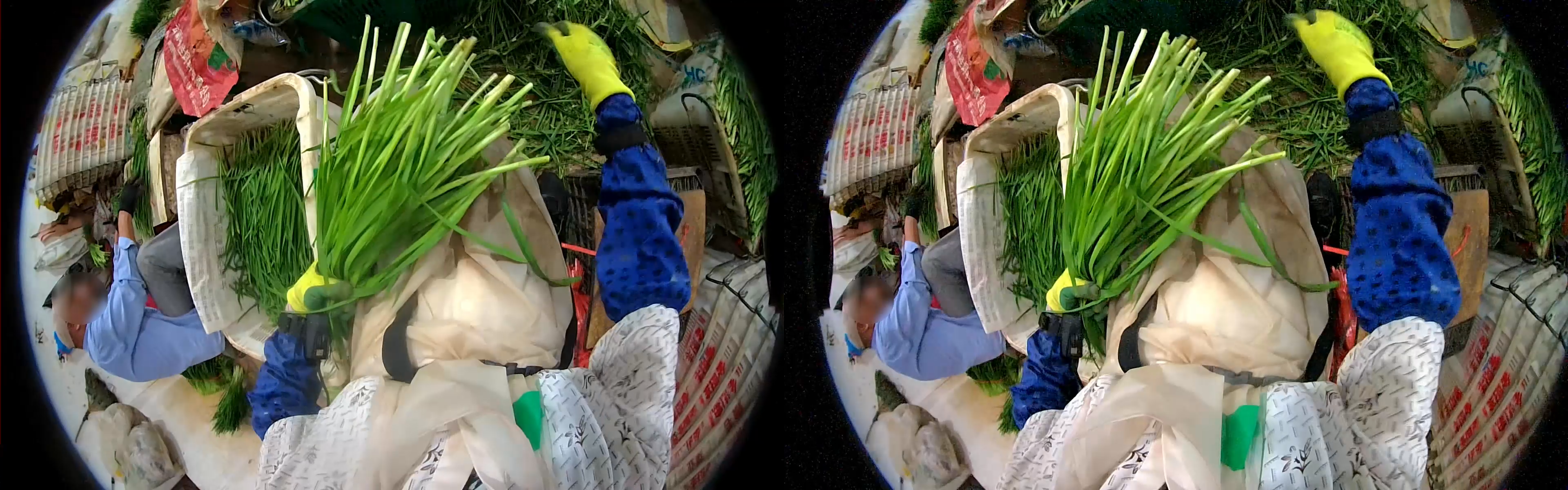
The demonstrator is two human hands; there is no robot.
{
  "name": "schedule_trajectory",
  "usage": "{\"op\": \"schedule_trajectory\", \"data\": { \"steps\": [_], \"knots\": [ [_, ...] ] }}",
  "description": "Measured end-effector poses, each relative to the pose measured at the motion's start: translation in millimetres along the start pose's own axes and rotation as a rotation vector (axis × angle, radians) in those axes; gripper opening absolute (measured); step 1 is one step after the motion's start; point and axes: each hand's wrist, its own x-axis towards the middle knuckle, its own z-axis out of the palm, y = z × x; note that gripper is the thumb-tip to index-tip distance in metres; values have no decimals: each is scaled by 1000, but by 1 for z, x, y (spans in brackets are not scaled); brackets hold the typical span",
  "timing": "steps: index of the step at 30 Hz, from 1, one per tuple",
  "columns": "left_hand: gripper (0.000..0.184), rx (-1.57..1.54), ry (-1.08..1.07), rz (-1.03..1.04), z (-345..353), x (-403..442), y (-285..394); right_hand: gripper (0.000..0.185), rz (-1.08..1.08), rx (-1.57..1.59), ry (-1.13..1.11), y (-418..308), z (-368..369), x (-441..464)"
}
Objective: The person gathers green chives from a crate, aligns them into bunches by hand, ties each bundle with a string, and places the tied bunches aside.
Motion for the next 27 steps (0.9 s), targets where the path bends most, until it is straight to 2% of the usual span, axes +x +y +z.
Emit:
{"op": "schedule_trajectory", "data": {
  "steps": [1,2,6,7,11,12,13,16,18,19,20,21,23,25,26,27],
  "knots": [
    [72,-30,1,17,4,0,3,45,-25,498,-145,10,25,12],
    [73,-30,5,32,9,1,6,46,56,1134,-393,-18,7,-12],
    [75,-11,11,25,4,5,5,22,-45,1300,-811,-64,19,-25],
    [75,-1,11,14,0,5,4,37,-65,1364,-832,-66,18,-27],
    [74,74,33,-12,8,-2,16,48,-51,1204,-218,16,43,46],
    [74,110,12,12,4,-2,14,50,-43,1157,-58,25,46,55],
    [73,150,-14,42,-1,2,10,54,-79,946,44,-5,24,33],
    [68,214,-27,105,5,7,14,47,-456,1042,-637,-45,24,33],
    [67,228,-10,98,9,7,18,50,-452,897,-876,-85,20,13],
    [68,241,-5,132,12,6,18,53,-510,758,-739,-84,40,28],
    [70,205,-28,78,9,8,17,57,-560,615,-605,-89,46,34],
    [70,148,-46,105,0,8,8,52,-521,640,-590,-81,48,34],
    [72,34,-35,160,2,9,0,42,-435,687,-559,-94,0,-2],
    [73,78,-32,128,-9,12,-6,33,-368,808,-473,-84,0,-7],
    [72,120,-24,119,-13,13,-8,30,-521,893,-160,-70,1,-1],
    [70,106,-15,72,-18,12,-10,27,-201,806,-64,-49,-8,2]
  ]
}}
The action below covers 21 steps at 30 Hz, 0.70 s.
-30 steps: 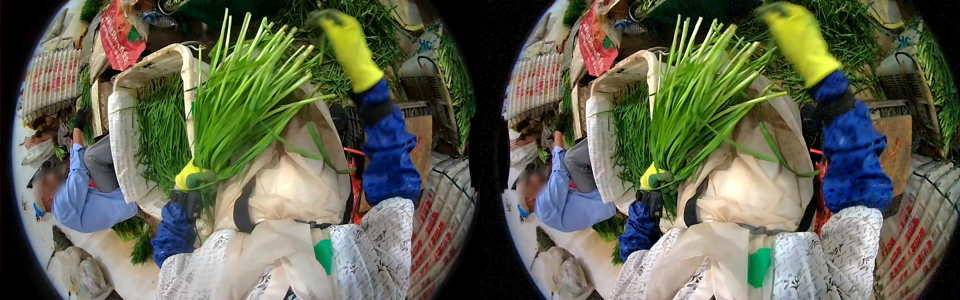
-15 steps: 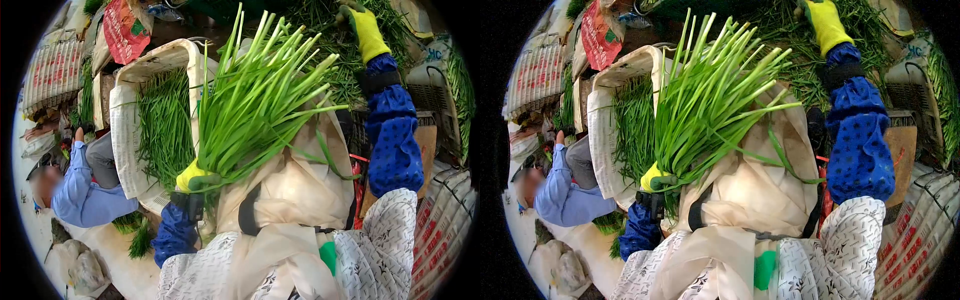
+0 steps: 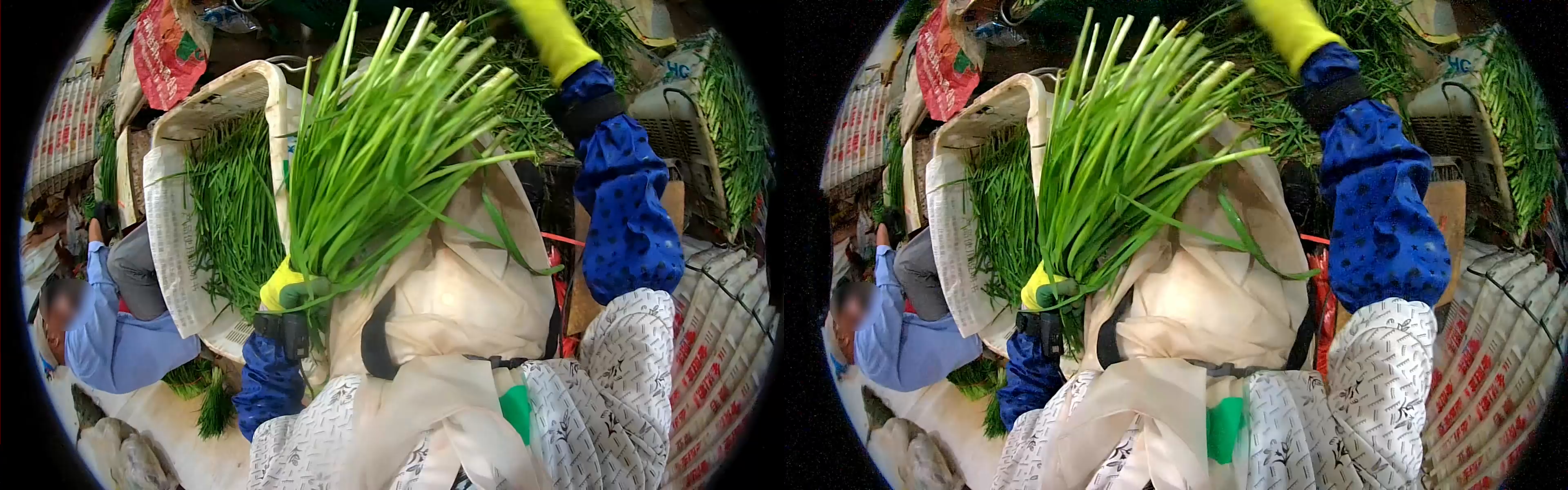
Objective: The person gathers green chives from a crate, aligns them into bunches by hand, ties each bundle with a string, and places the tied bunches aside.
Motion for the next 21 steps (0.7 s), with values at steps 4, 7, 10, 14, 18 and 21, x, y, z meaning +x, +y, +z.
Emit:
{"op": "schedule_trajectory", "data": {
  "steps": [4,7,10,14,18,21],
  "knots": [
    [74,-55,6,68,2,3,-4,61,-27,-517,27,51,-41,-40],
    [77,-123,-2,89,4,6,-7,47,-48,363,-413,32,-39,-95],
    [76,-109,-5,74,3,6,-6,46,-154,-36,-170,-15,-18,-131],
    [72,-19,67,-54,1,3,-4,50,-382,-888,-13,-37,13,-141],
    [67,-133,93,92,16,4,-5,36,-318,-795,-104,-41,51,-142],
    [67,-197,67,51,16,1,-7,25,-310,-503,11,-22,59,-141]
  ]
}}
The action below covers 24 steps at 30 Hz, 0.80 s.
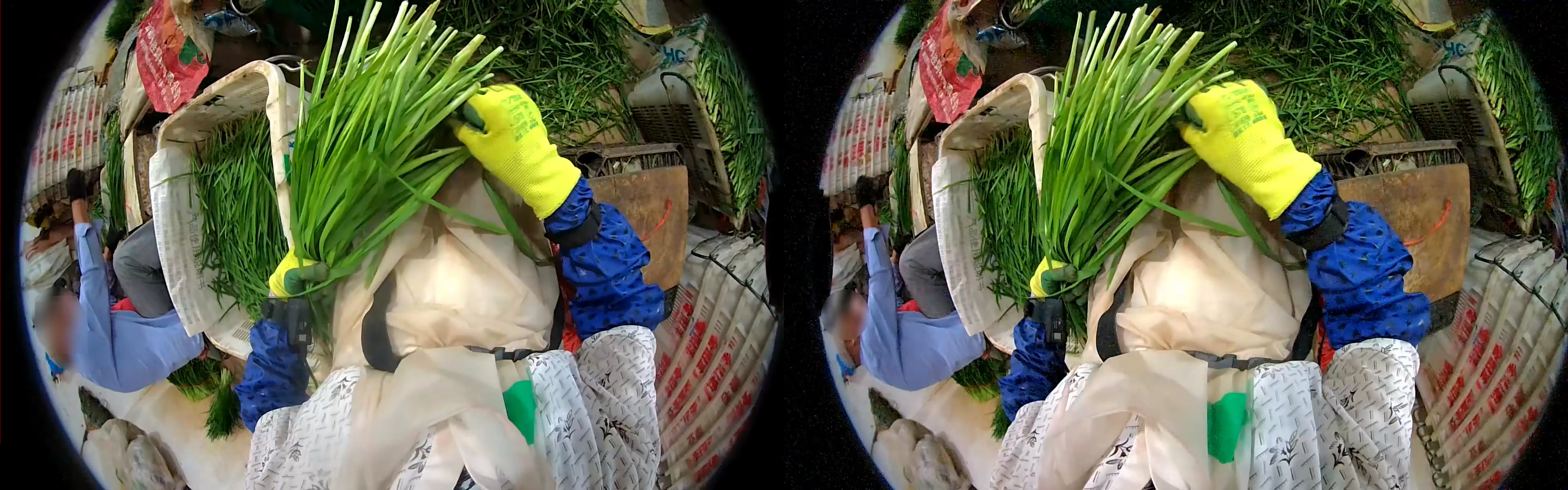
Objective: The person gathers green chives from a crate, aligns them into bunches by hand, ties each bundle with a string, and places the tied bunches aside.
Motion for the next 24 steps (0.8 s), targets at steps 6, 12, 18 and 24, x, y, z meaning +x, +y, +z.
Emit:
{"op": "schedule_trajectory", "data": {
  "steps": [6,12,18,24],
  "knots": [
    [64,-59,-80,-120,-5,-2,5,36,548,-171,0,135,-43,16],
    [64,-50,-80,-83,-5,3,3,35,350,921,-363,80,-22,31],
    [63,-50,-63,-97,-9,1,1,17,435,848,-314,57,-36,36],
    [62,-46,-67,-86,-12,4,3,46,325,-459,84,144,-52,42]
  ]
}}
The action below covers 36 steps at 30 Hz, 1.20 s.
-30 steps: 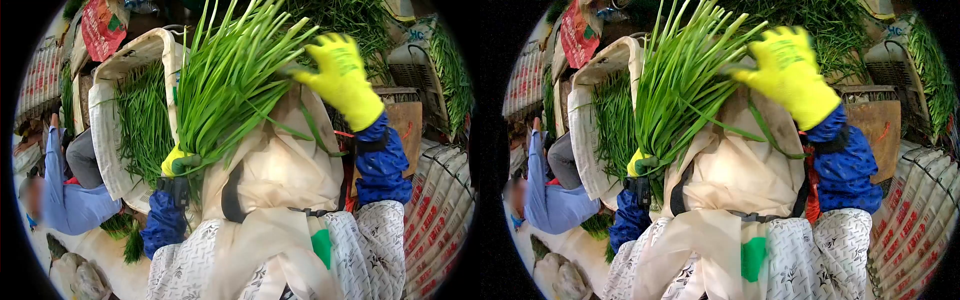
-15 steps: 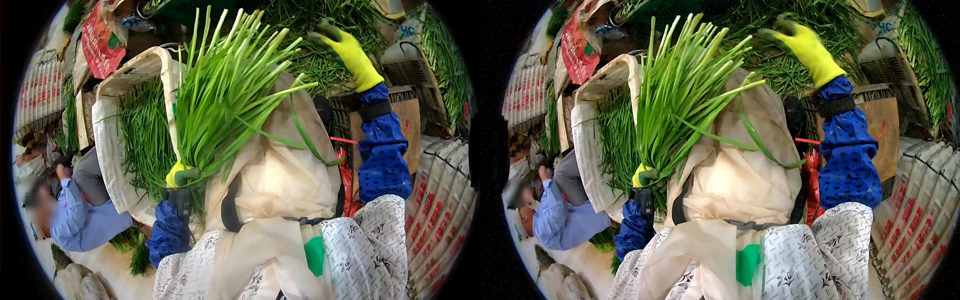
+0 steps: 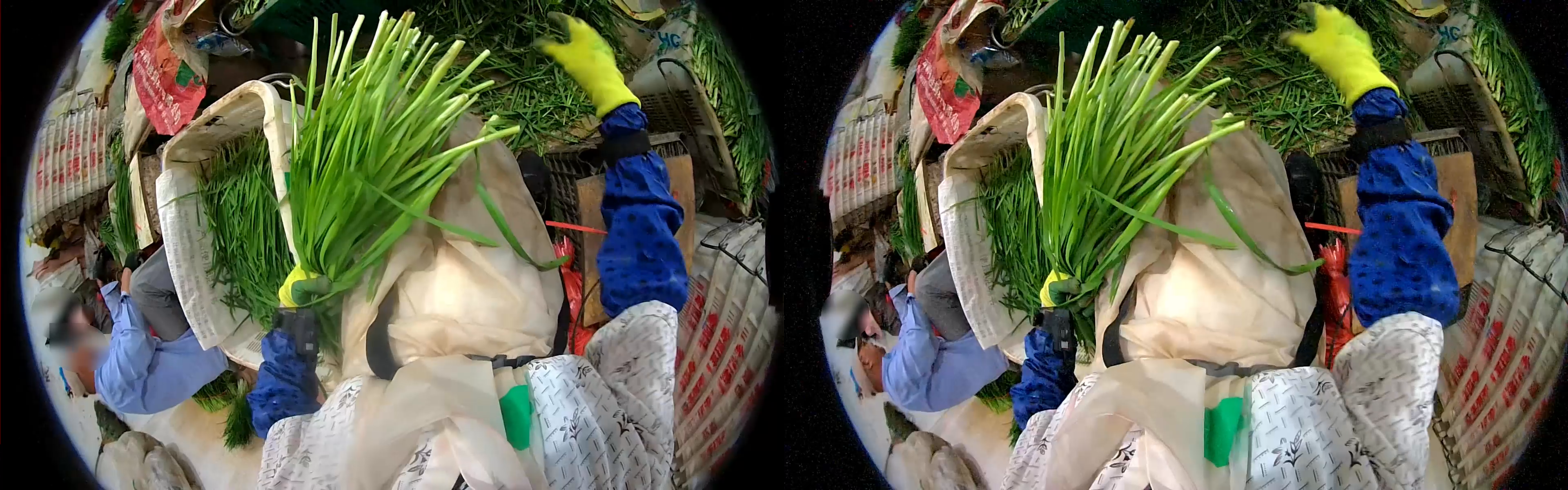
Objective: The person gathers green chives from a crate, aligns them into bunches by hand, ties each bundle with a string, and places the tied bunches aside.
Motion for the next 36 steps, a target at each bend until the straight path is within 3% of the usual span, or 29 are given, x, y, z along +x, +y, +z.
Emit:
{"op": "schedule_trajectory", "data": {
  "steps": [2,3,5,6,12,13,14,16,19,20,22,23,26,27,30,32,36],
  "knots": [
    [62,-4,-6,4,3,2,0,57,-69,703,-421,-18,-3,-13],
    [62,-4,-6,2,4,2,-1,51,-138,1176,-753,-27,-4,-14],
    [61,-2,-8,6,5,4,1,40,-278,1099,-776,-60,-16,-22],
    [61,-2,-7,3,5,3,1,37,-386,1133,-672,-69,-7,-29],
    [61,-9,5,-1,2,-1,-2,25,-43,1486,-468,-68,29,-31],
    [61,-12,0,3,1,-1,-3,25,29,1713,-305,-55,29,-29],
    [60,-14,-1,7,1,0,-4,28,289,1939,-278,-32,39,-26],
    [60,-12,-3,25,-1,2,-7,38,305,1239,-92,13,51,-25],
    [60,-11,-9,39,-6,5,-10,66,-7,1416,-619,-31,-17,-73],
    [60,-9,-10,46,-8,6,-10,70,82,1591,-701,-47,-28,-89],
    [59,-19,-17,43,-6,6,-11,70,178,1515,-752,-67,-42,-102],
    [59,-54,-10,6,2,3,-5,71,254,1590,-638,-82,-44,-104],
    [60,-82,-31,-6,11,-1,2,74,-191,1053,-33,-92,-33,-100],
    [61,-83,-43,9,11,0,2,70,-243,1111,11,-91,-34,-99],
    [65,6,94,153,-3,9,-14,59,-208,1255,-247,-88,-41,-109],
    [67,-19,84,139,-2,7,-15,42,-381,890,-186,-94,-45,-109],
    [67,-53,8,64,-6,2,-11,33,-563,632,8,-90,-23,-99]
  ]
}}
